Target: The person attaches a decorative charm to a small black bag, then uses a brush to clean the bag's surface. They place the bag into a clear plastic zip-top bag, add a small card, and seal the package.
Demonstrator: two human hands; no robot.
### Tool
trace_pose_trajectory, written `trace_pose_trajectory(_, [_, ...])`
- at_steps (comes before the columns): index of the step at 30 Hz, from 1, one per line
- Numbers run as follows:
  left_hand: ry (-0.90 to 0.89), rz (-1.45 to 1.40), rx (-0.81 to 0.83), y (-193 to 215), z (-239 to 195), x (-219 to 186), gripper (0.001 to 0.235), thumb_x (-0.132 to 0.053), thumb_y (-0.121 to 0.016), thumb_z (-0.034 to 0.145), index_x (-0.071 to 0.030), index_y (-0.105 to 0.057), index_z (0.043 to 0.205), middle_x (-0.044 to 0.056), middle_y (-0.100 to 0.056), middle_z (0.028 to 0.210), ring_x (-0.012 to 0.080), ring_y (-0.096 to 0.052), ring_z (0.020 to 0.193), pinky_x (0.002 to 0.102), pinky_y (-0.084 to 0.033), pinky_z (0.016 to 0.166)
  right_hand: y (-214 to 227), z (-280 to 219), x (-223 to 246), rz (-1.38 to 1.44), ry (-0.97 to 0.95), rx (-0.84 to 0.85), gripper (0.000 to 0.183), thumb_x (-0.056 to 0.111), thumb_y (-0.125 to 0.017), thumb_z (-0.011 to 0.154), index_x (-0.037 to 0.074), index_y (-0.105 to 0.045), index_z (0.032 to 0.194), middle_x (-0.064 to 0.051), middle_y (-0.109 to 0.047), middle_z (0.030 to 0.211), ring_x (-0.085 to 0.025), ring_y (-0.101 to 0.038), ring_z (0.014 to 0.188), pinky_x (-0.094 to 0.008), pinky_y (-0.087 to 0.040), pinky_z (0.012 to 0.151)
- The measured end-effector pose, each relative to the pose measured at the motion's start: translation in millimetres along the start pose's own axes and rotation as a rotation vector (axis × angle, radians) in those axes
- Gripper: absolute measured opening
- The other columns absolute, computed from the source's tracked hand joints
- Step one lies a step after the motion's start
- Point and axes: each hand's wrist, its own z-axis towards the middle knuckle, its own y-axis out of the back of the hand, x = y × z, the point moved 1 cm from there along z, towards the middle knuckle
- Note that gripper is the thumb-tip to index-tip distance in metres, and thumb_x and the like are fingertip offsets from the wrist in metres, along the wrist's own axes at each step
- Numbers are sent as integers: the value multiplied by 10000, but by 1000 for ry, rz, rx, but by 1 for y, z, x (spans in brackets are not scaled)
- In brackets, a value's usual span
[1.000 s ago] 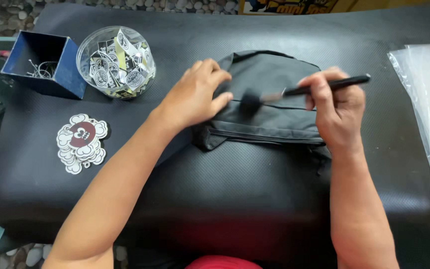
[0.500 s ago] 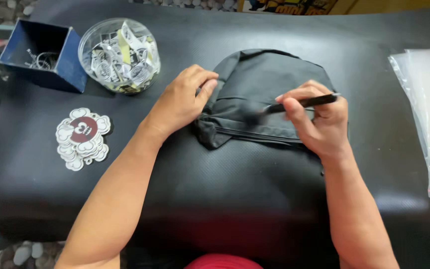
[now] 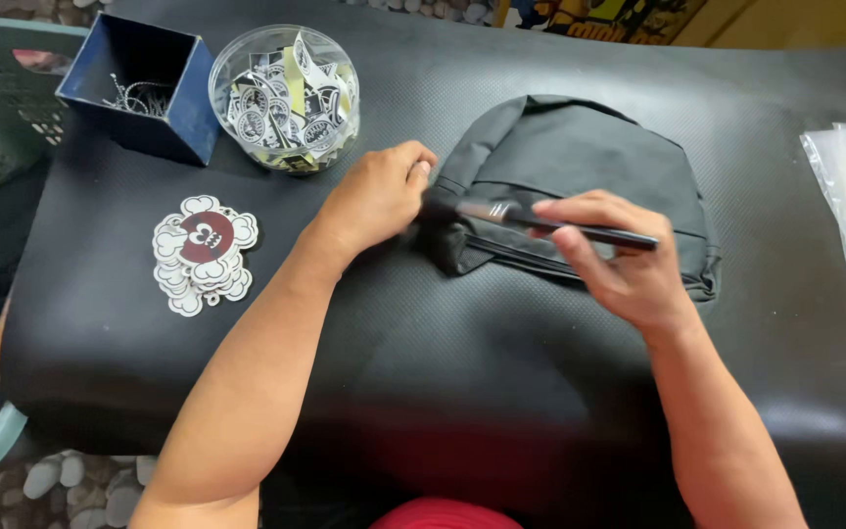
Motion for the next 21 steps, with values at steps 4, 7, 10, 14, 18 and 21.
trace_pose_trajectory(4, [73, -67, 122, 26, -18, -35, 273, -246, -490, 979, -142, -696, 1125, -17, -694, 562, 202, -742, 572, 384, -607, 767, 6, 10, -12, -278, -6, -54, 127, 20, -708, 1042, 33, -764, 1155, -179, -751, 1017, -410, -720, 960, -476, -547, 869])
trace_pose_trajectory(7, [41, -64, 177, 27, -17, -38, 301, -279, -557, 951, -92, -690, 1147, 44, -719, 597, 223, -733, 541, 407, -605, 731, 9, 7, -21, -556, 105, -227, 272, -97, -690, 1081, -31, -714, 1344, -210, -689, 1157, -399, -690, 1010, -495, -559, 857])
trace_pose_trajectory(10, [11, -88, 202, 24, -15, -33, 388, -284, -644, 900, -10, -662, 1175, 113, -740, 665, 265, -724, 526, 429, -598, 728, -3, 13, -9, -183, 77, -104, 196, 29, -664, 1049, -12, -744, 1224, -155, -734, 960, -386, -713, 964, -456, -542, 955])
trace_pose_trajectory(14, [103, -53, 251, 27, -16, -42, 372, -305, -631, 925, -79, -647, 1220, -2, -746, 688, 184, -685, 509, 358, -563, 695, 17, 0, -32, -492, 5, -113, 179, -15, -682, 1086, 0, -729, 1258, -186, -690, 1112, -375, -676, 1018, -458, -522, 924])
trace_pose_trajectory(18, [201, -14, 292, 31, -17, -51, 355, -333, -607, 970, -122, -630, 1255, -37, -708, 617, 170, -615, 473, 343, -523, 613, 22, 1, -6, -170, -121, -61, 221, 121, -510, 1168, -31, -639, 1263, -143, -676, 968, -233, -671, 927, -373, -500, 966])
trace_pose_trajectory(21, [200, -38, 285, 27, -15, -46, 334, -324, -629, 954, -136, -623, 1229, -60, -716, 654, 140, -616, 485, 332, -502, 587, 24, -3, 5, -46, -326, 107, 197, 152, -549, 1086, 36, -685, 1168, -93, -707, 874, -177, -717, 845, -293, -552, 863])
